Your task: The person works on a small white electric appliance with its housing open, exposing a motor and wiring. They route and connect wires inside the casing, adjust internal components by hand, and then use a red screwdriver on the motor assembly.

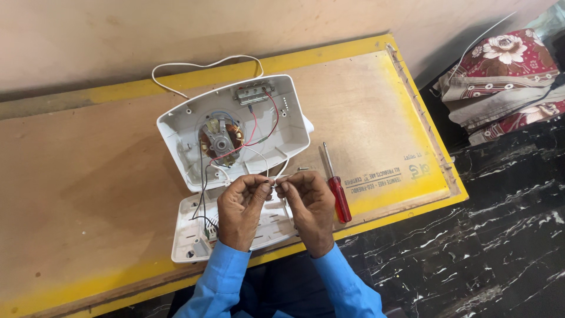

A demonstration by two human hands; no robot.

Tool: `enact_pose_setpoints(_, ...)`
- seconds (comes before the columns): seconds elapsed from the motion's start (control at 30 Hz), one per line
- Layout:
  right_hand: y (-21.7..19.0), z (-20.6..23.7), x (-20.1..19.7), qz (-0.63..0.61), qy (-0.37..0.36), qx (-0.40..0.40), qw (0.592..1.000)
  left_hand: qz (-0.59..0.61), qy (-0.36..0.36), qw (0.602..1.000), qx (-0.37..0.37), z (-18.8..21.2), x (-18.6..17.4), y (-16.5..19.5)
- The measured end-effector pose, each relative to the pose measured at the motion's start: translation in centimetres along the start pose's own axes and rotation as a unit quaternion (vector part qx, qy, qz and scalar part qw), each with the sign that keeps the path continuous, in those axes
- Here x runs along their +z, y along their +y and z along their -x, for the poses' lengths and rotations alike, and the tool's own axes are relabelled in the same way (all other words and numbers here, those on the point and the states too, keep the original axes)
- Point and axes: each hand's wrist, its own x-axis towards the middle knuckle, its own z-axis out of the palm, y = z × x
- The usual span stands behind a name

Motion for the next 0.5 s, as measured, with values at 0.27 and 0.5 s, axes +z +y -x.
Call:
enact_pose_setpoints(0.27, 0.16, 0.26, -0.07, 0.017, -0.009, 0.004, 1.0, -0.007, -0.007, 1.0, 0.006, 0.07, -0.11, -0.12)
enact_pose_setpoints(0.5, 0.94, 0.29, -0.16, -0.03, -0.016, -0.031, 0.999, -0.003, -0.017, 1.0, 0.018, 0.03, 0.02, -0.2)
